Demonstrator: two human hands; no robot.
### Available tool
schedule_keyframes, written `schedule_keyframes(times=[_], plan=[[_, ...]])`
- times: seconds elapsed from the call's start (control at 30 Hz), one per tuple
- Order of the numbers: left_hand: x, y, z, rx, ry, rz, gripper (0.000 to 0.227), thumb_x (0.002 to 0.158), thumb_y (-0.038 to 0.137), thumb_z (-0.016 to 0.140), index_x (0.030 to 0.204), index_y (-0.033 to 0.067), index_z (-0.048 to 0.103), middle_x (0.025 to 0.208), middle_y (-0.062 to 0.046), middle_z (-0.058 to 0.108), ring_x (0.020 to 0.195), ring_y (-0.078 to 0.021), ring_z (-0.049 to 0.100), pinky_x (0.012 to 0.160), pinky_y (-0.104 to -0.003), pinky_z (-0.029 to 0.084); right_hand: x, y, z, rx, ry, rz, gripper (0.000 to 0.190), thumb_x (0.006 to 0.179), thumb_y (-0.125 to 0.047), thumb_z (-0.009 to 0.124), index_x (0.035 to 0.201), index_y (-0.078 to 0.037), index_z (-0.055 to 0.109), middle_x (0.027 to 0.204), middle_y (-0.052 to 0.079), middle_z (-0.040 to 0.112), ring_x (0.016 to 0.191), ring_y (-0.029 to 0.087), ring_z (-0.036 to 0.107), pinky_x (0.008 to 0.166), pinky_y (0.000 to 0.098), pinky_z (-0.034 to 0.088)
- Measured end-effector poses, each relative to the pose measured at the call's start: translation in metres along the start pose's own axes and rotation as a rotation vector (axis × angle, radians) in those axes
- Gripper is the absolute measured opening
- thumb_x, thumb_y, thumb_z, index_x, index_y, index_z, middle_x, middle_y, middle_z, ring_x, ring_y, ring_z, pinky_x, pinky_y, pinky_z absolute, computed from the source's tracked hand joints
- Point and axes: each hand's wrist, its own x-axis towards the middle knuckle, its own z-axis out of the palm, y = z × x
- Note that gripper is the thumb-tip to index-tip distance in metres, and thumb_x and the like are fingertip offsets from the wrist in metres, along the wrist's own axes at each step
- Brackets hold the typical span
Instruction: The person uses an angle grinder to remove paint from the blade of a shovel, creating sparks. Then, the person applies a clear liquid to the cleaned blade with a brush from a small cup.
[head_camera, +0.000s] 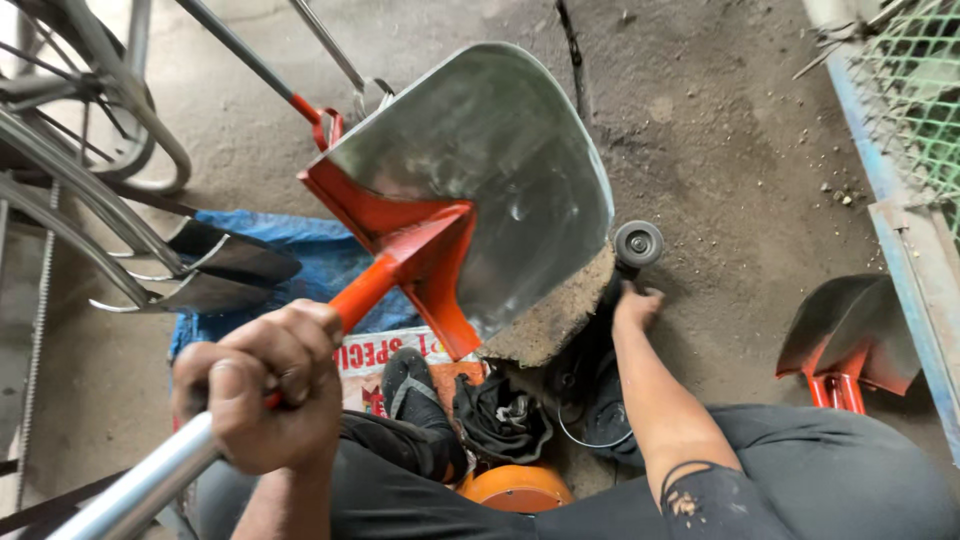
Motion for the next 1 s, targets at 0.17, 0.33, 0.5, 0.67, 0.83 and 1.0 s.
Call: schedule_keyframes(times=[0.17,0.33,0.5,0.67,0.83,1.0], plan=[[-0.003,0.003,0.01,-0.041,-0.019,0.056,0.026,0.111,0.018,0.045,0.089,0.0095,0.035,0.059,-0.005,0.039,0.05,-0.0167,0.038,0.06,-0.04,0.041,0.054,-0.051,-0.046,0.56,0.42,0.091,0.017,0.091,-0.012,0.071,0.082,-0.005,0.058,0.079,0.009,0.067,0.074,0.027,0.065,0.068,0.044,0.054],[-0.013,-0.006,0.027,0.002,0.007,0.129,0.027,0.11,0.011,0.042,0.085,0.0085,0.034,0.063,-0.005,0.041,0.051,-0.0139,0.037,0.057,-0.034,0.041,0.057,-0.161,-0.157,1.26,0.192,-0.334,0.01,0.094,0.0,0.062,0.09,-0.006,0.056,0.071,0.002,0.053,0.055,0.011,0.049,0.046,0.0259,0.041],[-0.022,-0.019,0.052,-0.049,0.009,0.102,0.023,0.11,0.005,0.042,0.087,0.0046,0.038,0.071,-0.005,0.045,0.064,-0.0136,0.04,0.065,-0.035,0.043,-0.091,-0.214,-0.246,1.251,-0.152,-0.862,0.004,0.114,-0.004,0.057,0.116,-0.007,0.055,0.088,0.003,0.057,0.071,0.012,0.054,0.058,0.0254,0.05],[-0.036,-0.028,0.073,-0.11,0.178,0.049,0.022,0.111,0.002,0.048,0.09,0.0046,0.041,0.081,-0.004,0.047,0.076,-0.0144,0.045,0.078,-0.036,0.046,-0.229,-0.176,-0.269,0.719,-0.888,-1.096,0.012,0.1,-0.012,0.062,0.1,-0.003,0.07,0.093,0.007,0.072,0.083,0.015,0.069,0.073,0.0286,0.059],[-0.073,-0.026,0.081,-0.027,0.213,0.051,0.017,0.108,-0.001,0.053,0.094,0.0038,0.044,0.086,-0.006,0.052,0.082,-0.017,0.053,0.088,-0.038,0.051,-0.246,-0.167,-0.23,0.972,-1.626,-0.25,0.055,0.095,-0.049,0.067,0.119,0.0,0.065,0.104,0.0,0.07,0.099,0.014,0.066,0.087,0.0297,0.053],[-0.127,-0.026,0.085,0.107,0.038,0.081,0.013,0.106,0.0,0.055,0.099,0.0043,0.045,0.098,-0.01,0.059,0.096,-0.0211,0.06,0.102,-0.041,0.052,-0.237,-0.166,-0.206,1.277,-1.904,0.271,0.056,0.099,-0.04,0.068,0.125,0.009,0.062,0.094,0.003,0.066,0.101,0.015,0.067,0.099,0.0327,0.055]])
